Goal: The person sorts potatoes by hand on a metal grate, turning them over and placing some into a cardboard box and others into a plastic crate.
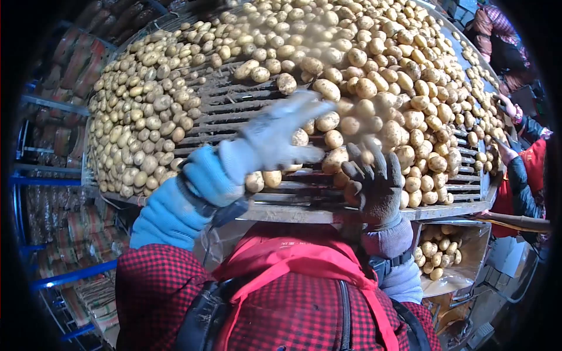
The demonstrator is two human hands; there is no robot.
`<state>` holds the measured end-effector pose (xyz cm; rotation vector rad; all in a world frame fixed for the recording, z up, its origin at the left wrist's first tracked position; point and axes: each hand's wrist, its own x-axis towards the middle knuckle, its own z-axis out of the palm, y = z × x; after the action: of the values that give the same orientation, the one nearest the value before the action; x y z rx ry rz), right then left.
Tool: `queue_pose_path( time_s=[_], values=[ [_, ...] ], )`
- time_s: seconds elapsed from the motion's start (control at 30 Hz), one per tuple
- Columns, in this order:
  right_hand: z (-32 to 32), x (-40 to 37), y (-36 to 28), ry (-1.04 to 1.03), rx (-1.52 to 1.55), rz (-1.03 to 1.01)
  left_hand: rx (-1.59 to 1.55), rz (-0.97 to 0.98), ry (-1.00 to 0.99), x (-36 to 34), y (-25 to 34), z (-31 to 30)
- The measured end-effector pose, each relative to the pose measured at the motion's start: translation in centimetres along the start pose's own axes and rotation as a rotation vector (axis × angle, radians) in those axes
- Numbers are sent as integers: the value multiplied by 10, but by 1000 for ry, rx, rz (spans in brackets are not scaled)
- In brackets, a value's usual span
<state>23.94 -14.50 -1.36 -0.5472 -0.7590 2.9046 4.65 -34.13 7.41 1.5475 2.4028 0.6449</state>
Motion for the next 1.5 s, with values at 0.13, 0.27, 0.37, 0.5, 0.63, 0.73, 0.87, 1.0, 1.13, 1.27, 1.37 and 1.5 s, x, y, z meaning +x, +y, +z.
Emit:
queue_pose_path(
  time_s=[0.13,0.27,0.37,0.5,0.63,0.73,0.87,1.0,1.13,1.27,1.37,1.5],
  values=[
    [-27,6,7,-85,152,125,252,-593,-126,-93,-8,-13],
    [-13,7,12,11,38,111,161,-747,-282,-131,-9,39],
    [-11,9,12,34,79,113,89,-597,-22,-106,-24,70],
    [-8,11,10,115,67,79,-170,-517,36,-48,-28,65],
    [-20,14,9,96,129,148,149,-406,290,-80,-95,9],
    [-28,18,11,-37,218,133,335,-968,509,-106,-145,-101],
    [-38,21,12,-38,366,221,580,-1236,516,-238,-322,-162],
    [-33,20,9,-47,424,236,551,-1412,385,-204,-276,-158],
    [-27,18,18,3,176,-7,576,-1290,256,-188,-252,-120],
    [-33,20,27,-73,-63,-188,338,-1161,297,-146,-187,-85],
    [-37,22,22,-235,77,-120,594,-1023,171,-124,-130,-35],
    [-40,19,37,-241,-552,-528,423,-782,-42,-131,-91,18]
  ],
)
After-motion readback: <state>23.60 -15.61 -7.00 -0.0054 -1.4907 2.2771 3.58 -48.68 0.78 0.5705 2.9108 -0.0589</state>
